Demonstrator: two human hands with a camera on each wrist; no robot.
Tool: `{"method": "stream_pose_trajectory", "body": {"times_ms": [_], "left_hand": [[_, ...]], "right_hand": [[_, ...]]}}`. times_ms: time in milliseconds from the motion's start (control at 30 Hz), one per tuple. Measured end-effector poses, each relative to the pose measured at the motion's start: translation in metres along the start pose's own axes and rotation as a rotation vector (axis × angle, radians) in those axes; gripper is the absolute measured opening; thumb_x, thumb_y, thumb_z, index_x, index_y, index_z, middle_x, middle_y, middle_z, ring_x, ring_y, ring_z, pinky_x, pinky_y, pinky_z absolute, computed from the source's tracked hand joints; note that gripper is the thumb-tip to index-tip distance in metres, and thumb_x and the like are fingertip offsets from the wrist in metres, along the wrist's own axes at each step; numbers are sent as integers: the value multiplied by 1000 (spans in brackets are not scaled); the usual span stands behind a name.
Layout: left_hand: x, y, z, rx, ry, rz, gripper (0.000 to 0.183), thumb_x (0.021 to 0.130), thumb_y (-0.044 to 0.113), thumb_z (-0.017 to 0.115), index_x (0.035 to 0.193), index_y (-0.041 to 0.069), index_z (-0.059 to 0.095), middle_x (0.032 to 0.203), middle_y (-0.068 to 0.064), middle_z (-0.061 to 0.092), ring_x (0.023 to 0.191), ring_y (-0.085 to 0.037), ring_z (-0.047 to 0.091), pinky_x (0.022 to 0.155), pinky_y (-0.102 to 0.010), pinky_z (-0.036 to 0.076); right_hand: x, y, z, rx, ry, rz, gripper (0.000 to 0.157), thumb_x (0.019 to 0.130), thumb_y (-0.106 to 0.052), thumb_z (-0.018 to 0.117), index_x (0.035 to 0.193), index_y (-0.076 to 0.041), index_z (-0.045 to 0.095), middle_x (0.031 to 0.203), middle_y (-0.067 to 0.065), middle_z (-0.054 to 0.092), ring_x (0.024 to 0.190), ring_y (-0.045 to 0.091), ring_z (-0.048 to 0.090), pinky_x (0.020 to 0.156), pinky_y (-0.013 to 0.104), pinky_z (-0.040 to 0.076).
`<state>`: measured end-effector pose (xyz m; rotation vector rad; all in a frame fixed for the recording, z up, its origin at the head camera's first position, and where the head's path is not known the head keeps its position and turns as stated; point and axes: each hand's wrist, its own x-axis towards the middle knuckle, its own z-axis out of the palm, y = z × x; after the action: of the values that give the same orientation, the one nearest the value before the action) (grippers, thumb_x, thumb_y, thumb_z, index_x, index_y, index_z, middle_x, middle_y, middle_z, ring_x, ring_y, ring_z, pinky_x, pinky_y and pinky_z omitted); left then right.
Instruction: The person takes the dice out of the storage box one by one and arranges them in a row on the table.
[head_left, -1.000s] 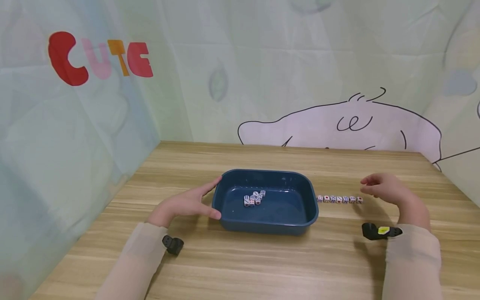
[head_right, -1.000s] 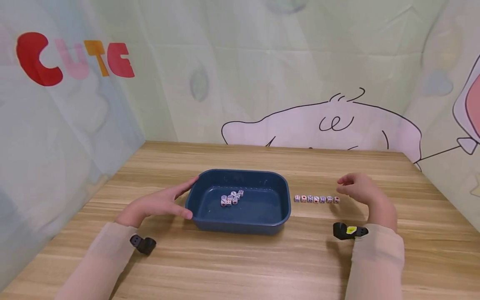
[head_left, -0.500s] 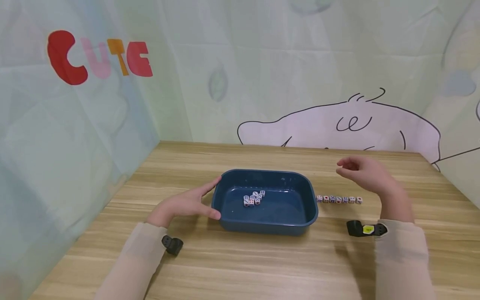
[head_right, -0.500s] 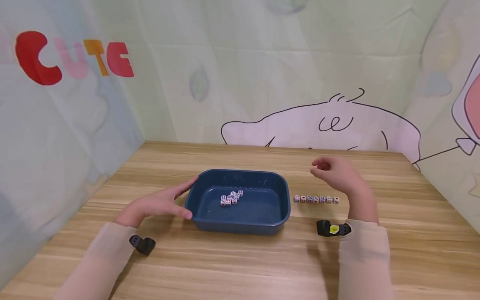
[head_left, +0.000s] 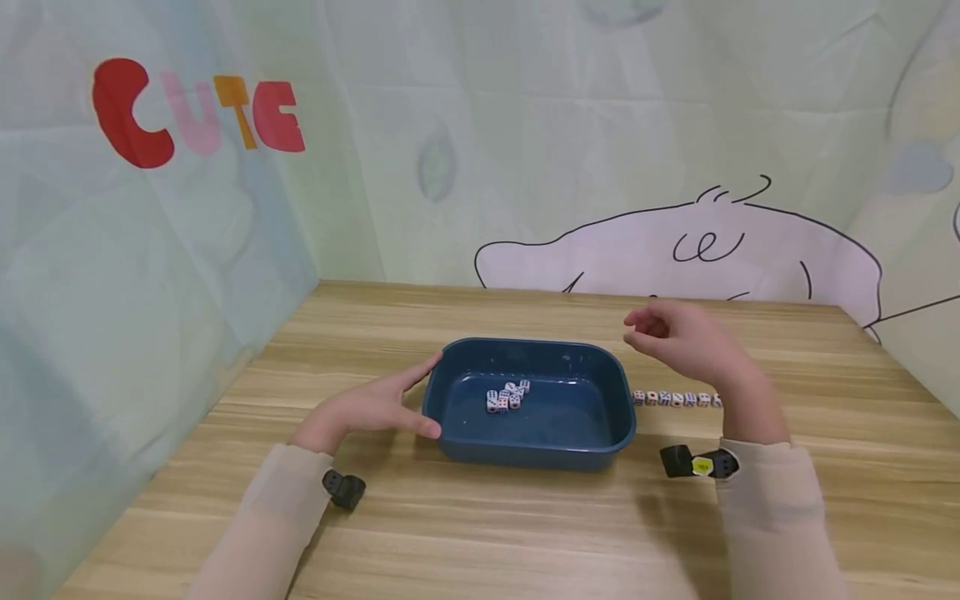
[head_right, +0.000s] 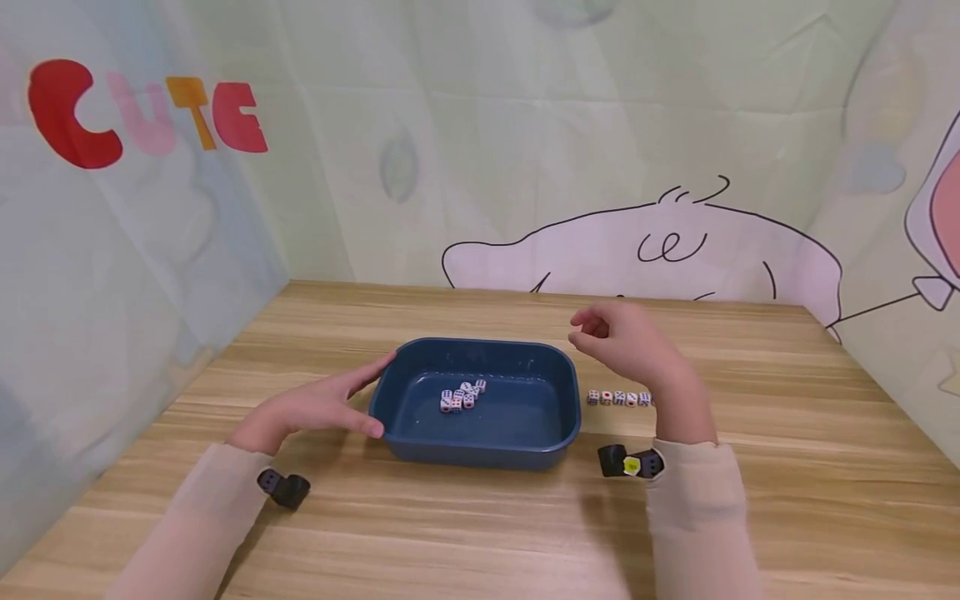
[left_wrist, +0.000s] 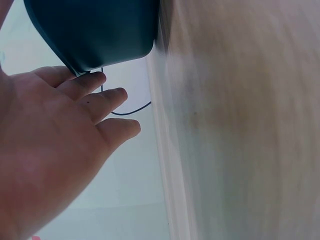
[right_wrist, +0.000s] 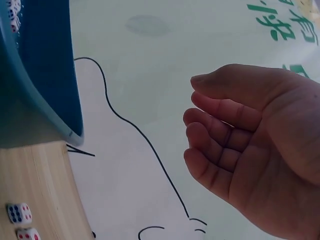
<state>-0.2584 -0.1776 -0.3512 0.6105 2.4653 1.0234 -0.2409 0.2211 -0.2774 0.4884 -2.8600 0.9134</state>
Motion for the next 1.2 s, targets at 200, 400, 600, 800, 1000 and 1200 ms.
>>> {"method": "stream_pose_trajectory", "body": {"times_ms": [200,400,600,800,1000,1200], "left_hand": [[0,0,0,-5,1,5,113,74,44,80,157,20,6,161,-13,11,147,-37,10,113,-62,15],[0,0,0,-6,3,10,113,74,43,80,157,21,6,161,-13,10,147,-37,9,114,-62,15],[0,-1,0,-4,4,12,112,74,43,80,157,21,7,161,-13,11,147,-36,10,114,-62,15],[0,-2,0,-16,0,10,113,74,43,80,157,22,6,162,-12,10,147,-36,9,114,-62,15],[1,-1,0,-10,3,13,113,74,42,80,157,20,6,162,-12,10,147,-36,9,114,-61,15],[1,0,0,-6,1,27,113,75,42,80,157,18,7,162,-12,10,147,-35,9,115,-60,15]], "right_hand": [[8,-12,14,-5,-18,-57,25,93,-18,63,110,0,65,92,9,65,82,20,58,74,32,49],[15,-23,30,-8,-34,-81,25,92,-18,64,111,-1,66,92,8,66,81,20,58,75,34,52],[22,-33,49,3,-59,-102,26,92,-17,64,113,-1,66,93,8,66,83,21,58,76,36,54],[27,-40,65,16,-101,-145,25,92,-14,64,111,2,65,94,9,66,82,20,60,76,37,53],[32,-45,79,26,-161,-145,26,92,-14,64,112,3,64,94,9,67,84,20,60,77,36,53],[37,-44,95,43,-239,-164,25,92,-13,64,112,3,64,96,8,67,88,19,62,77,35,54]]}}
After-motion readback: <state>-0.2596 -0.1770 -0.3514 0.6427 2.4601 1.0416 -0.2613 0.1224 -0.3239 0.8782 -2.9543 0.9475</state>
